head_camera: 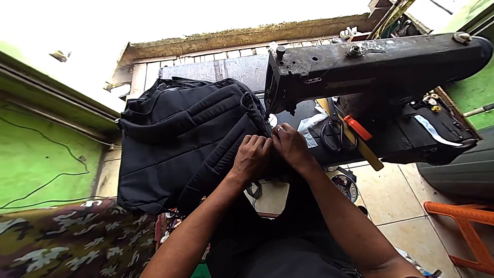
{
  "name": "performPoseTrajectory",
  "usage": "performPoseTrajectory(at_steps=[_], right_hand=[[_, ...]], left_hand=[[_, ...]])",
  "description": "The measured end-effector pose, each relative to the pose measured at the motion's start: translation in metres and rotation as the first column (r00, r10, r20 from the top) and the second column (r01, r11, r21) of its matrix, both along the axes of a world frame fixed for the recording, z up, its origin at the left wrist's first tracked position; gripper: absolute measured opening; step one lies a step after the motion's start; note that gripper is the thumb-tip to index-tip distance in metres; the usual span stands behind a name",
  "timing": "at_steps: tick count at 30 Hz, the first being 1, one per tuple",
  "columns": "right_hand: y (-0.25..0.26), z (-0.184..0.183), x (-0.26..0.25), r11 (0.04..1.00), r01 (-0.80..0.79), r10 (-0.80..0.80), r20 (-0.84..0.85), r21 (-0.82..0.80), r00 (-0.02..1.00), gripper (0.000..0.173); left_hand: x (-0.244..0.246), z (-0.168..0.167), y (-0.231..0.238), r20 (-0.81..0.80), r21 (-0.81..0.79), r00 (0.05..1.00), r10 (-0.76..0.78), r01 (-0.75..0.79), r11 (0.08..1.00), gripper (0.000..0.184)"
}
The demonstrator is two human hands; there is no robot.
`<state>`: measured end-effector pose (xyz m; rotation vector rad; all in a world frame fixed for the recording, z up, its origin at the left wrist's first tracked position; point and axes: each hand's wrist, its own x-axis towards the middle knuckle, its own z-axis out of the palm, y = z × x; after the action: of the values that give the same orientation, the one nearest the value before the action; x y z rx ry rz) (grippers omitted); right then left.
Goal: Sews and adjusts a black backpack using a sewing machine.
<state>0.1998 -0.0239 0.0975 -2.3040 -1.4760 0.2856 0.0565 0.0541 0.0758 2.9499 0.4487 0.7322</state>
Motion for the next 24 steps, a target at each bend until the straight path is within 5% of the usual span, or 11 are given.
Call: performPoseTrajectory(at_steps=[2, 4, 7, 9, 12, 16, 20, 24], right_hand=[[-0.018, 0.036, 0.001, 0.899, -0.054, 0.025, -0.071, -0.434, 0.997, 0.025], [-0.034, 0.057, 0.004, 0.798, -0.101, 0.037, -0.119, -0.594, 0.992, 0.029], [-0.044, 0.033, 0.003, 0.973, 0.030, -0.048, -0.072, -0.230, 0.996, 0.037], [-0.034, 0.007, -0.002, 0.994, 0.100, -0.102, -0.062, -0.039, 0.993, 0.044], [-0.022, -0.013, -0.014, 0.987, 0.137, -0.138, 0.013, 0.088, 0.990, 0.025], [-0.022, 0.001, -0.026, 0.984, 0.178, -0.179, -0.066, -0.025, 0.982, 0.021], [-0.021, 0.010, -0.024, 0.982, 0.136, -0.160, -0.194, -0.131, 0.968, 0.053], [-0.019, 0.018, -0.024, 0.964, 0.083, -0.142, -0.226, -0.254, 0.964, 0.054]], left_hand=[[-0.001, 0.006, 0.000, -0.045, -0.055, 0.999, 0.008, -0.010, 0.998, 0.014], [0.001, 0.010, -0.002, -0.080, -0.085, 0.996, 0.037, -0.044, 0.995, 0.016], [0.011, 0.015, -0.010, -0.192, -0.074, 0.976, 0.103, -0.120, 0.990, 0.033], [0.020, 0.021, -0.014, -0.293, -0.077, 0.945, 0.143, -0.173, 0.982, 0.034], [0.026, 0.028, -0.014, -0.382, -0.101, 0.912, 0.148, -0.201, 0.974, 0.032], [0.023, 0.026, -0.007, -0.381, -0.178, 0.921, 0.080, -0.158, 0.971, 0.025], [0.022, 0.030, -0.011, -0.394, -0.304, 0.916, 0.070, -0.202, 0.931, 0.029], [0.020, 0.035, -0.014, -0.448, -0.367, 0.893, 0.051, -0.236, 0.900, 0.033]])
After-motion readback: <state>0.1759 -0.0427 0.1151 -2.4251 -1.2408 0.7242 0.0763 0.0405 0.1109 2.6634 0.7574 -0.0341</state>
